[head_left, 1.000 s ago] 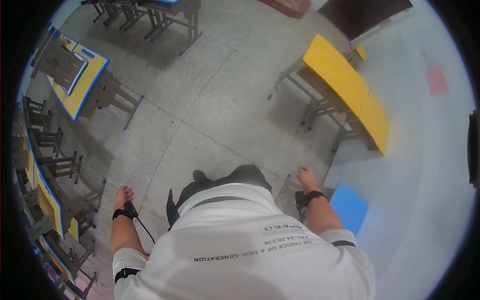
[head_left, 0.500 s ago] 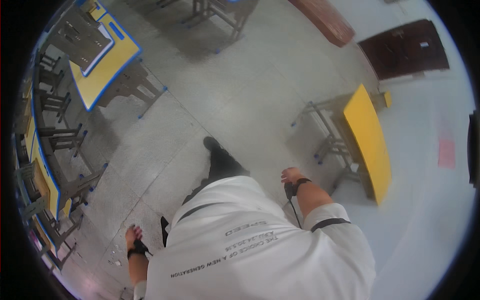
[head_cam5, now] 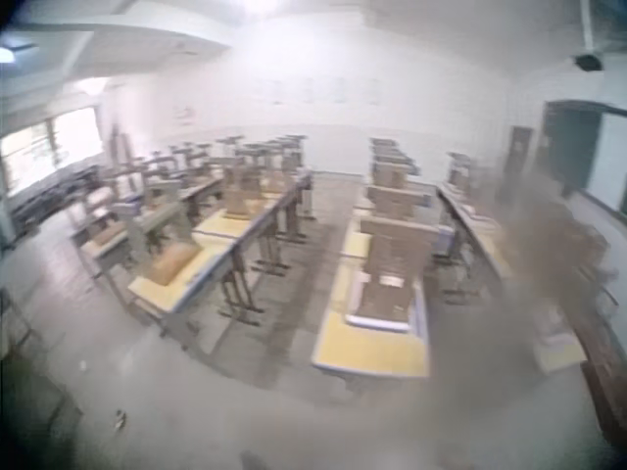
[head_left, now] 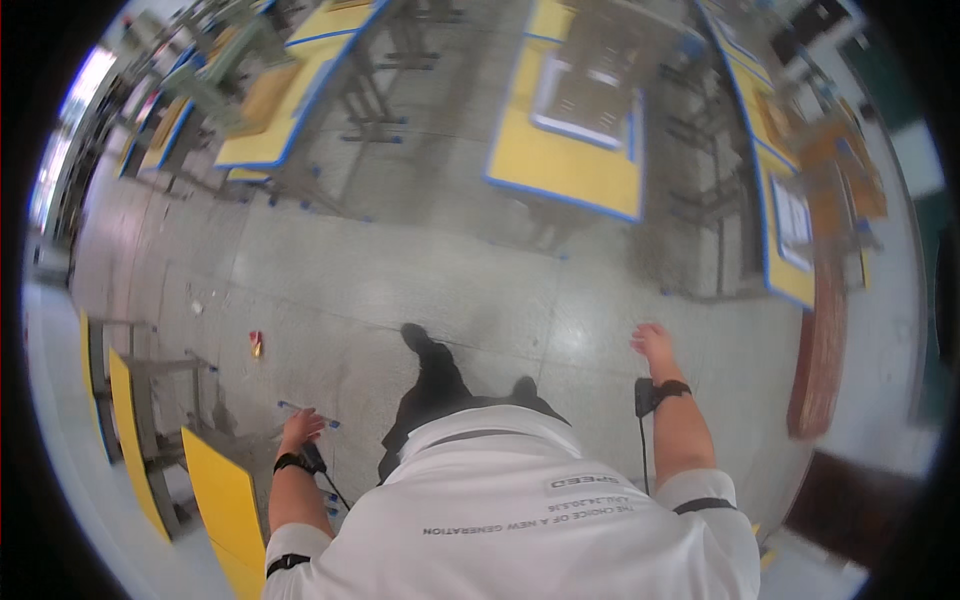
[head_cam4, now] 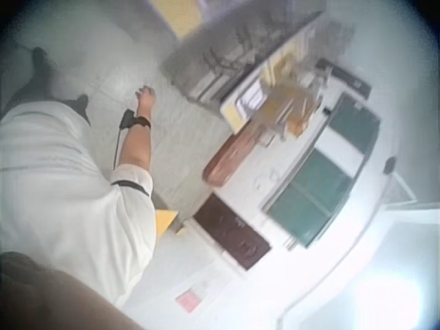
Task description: The recorder is assembling and moving metal and plastic components of student desks in a classroom.
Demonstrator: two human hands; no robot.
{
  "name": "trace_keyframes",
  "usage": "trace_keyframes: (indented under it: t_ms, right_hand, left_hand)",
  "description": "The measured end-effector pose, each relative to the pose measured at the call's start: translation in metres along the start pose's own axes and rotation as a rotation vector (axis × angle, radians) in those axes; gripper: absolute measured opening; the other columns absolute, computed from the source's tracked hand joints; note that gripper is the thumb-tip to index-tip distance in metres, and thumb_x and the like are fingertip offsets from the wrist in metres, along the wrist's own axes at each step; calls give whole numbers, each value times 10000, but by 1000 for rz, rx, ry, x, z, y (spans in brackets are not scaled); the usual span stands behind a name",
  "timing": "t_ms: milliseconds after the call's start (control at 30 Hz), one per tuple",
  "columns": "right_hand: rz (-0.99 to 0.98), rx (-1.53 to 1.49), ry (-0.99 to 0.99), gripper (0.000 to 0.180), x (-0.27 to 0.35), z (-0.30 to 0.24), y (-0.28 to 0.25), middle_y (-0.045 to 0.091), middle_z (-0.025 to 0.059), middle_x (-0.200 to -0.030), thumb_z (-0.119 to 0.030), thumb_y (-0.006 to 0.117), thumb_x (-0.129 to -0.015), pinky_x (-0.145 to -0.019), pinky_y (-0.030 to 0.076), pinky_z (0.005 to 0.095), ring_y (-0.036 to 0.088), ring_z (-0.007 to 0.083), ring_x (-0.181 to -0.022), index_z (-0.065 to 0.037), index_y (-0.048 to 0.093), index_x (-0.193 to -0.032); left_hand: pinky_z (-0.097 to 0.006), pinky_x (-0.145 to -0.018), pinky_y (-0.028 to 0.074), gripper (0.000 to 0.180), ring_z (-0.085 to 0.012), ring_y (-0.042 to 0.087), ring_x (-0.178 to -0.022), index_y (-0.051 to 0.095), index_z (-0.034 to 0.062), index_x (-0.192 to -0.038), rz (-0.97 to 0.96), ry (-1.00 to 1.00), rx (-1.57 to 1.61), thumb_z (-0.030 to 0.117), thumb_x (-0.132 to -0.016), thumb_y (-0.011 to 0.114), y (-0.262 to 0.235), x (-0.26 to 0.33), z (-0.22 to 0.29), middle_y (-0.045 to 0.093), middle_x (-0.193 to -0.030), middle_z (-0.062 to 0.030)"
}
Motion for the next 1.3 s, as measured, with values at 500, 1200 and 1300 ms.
trace_keyframes:
  t_ms: [500,1200,1300]
  right_hand:
    - [-673,1103,-70,379,42,-122,274,626,130,-1142,-153,577,-825,-832,519,362,642,295,-954,37,564,-1153]
    - [-1638,1313,-292,339,134,-302,1118,658,104,-986,-222,562,-854,-692,505,310,649,204,-800,-11,595,-1117]
    - [-1550,1226,-321,325,152,-310,1215,661,103,-950,-213,559,-865,-677,503,303,648,204,-757,-4,592,-1110]
  left_hand:
    - [-351,-618,467,326,-179,624,-774,566,47,-1082,346,77,356,292,-894,461,-148,-78,92,653,-927,-87]
    - [-454,-648,534,411,-375,637,-771,451,-80,-1208,884,-436,1604,172,-883,431,-77,33,-150,589,-1025,-267]
    - [-456,-655,494,360,-321,616,-784,468,3,-1164,897,-506,1686,213,-871,470,-125,6,-141,601,-1014,-173]
Point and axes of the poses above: each hand's wrist, its own x-axis away from the middle knuckle, its own y-axis out of the palm, z = x × y, the point moved 9 cm from there along -x, towards the middle knuckle
